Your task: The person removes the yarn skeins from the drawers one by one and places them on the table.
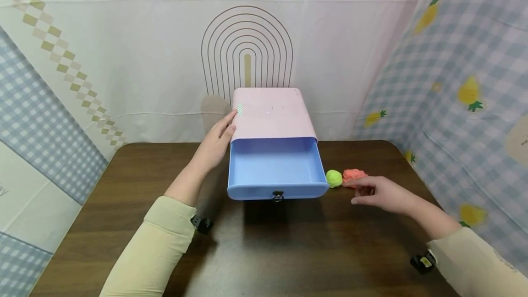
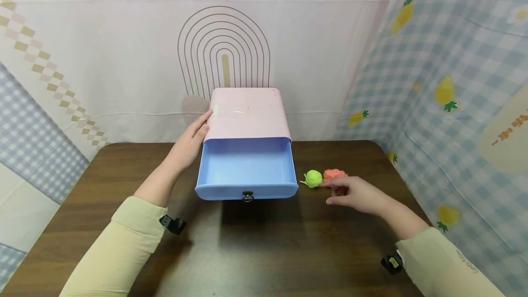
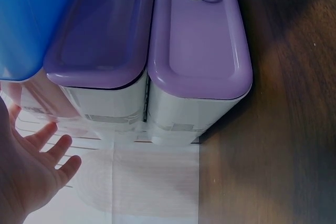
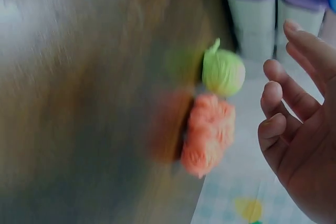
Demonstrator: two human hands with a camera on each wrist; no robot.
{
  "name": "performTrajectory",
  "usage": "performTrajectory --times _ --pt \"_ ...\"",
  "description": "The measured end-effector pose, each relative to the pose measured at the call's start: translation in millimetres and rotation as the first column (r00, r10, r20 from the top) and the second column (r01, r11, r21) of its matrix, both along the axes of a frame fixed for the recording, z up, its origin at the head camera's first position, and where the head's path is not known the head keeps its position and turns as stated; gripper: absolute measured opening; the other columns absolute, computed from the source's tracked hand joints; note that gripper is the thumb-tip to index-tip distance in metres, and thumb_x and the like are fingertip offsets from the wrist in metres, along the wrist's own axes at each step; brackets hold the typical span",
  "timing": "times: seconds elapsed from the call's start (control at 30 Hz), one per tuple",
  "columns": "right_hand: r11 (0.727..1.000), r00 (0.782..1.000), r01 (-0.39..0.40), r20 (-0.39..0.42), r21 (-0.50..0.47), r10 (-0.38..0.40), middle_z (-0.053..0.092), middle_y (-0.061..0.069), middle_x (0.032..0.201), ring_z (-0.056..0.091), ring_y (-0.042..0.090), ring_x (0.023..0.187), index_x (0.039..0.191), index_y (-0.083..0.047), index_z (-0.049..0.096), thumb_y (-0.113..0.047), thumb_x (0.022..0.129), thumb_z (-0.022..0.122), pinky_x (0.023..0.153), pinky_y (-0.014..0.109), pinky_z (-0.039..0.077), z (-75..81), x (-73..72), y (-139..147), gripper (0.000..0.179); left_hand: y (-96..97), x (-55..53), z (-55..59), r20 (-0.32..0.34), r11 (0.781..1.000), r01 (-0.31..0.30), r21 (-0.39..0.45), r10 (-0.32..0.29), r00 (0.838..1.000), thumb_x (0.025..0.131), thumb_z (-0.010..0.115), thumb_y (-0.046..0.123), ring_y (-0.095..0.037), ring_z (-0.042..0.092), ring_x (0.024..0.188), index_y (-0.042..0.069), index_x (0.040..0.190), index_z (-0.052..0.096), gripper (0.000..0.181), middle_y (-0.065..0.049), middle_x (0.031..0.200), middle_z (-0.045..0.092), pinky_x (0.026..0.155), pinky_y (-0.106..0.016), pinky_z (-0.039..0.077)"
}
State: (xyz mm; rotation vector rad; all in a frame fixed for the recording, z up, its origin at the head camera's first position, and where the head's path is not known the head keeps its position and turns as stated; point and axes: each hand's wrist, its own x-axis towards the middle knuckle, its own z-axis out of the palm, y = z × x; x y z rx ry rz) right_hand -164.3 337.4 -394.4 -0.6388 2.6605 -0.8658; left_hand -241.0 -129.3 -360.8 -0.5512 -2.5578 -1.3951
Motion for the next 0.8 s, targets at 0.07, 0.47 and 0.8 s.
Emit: performTrajectory --times 0.07,0.47,0.8 --pt "0.999 1.000 -0.032 -0.002 -0.027 0.032 0.061 -0.003 0.089 0.053 0.011 0.075 0.127 -0.012 0.067 -0.035 0.088 0.075 0.062 0.027 0.049 -1.7 6.3 -5.9 0.046 0.1 -0.2 -0.2 -0.002 1.000 0.000 0.001 0.000 1.000 0.106 0.035 0.046 -0.026 0.029 0.145 0.027 0.156 0.033 0.054 -0.005 0.160 0.030 0.117 -0.049 0.023" --pt "0.956 0.988 -0.155 -0.059 -0.251 0.145 0.064 -0.006 0.090 0.058 0.009 0.076 0.123 -0.014 0.068 -0.023 0.090 0.075 0.060 0.028 0.052 -4.6 39.6 -51.8 0.035 -0.2 -0.6 -0.1 0.011 1.000 -0.006 0.000 0.006 1.000 0.106 0.034 0.048 -0.026 0.027 0.146 0.029 0.156 0.033 0.054 -0.004 0.160 0.029 0.118 -0.050 0.022" --pt "0.914 0.981 -0.190 -0.104 -0.359 0.163 0.064 -0.005 0.089 0.056 0.008 0.072 0.124 -0.012 0.068 -0.016 0.091 0.073 0.059 0.027 0.050 -4.8 52.5 -85.9 0.034 -0.6 -1.2 -1.3 0.009 1.000 -0.009 -0.006 0.009 1.000 0.106 0.033 0.050 -0.026 0.025 0.147 0.031 0.156 0.032 0.054 -0.005 0.160 0.029 0.117 -0.052 0.022"
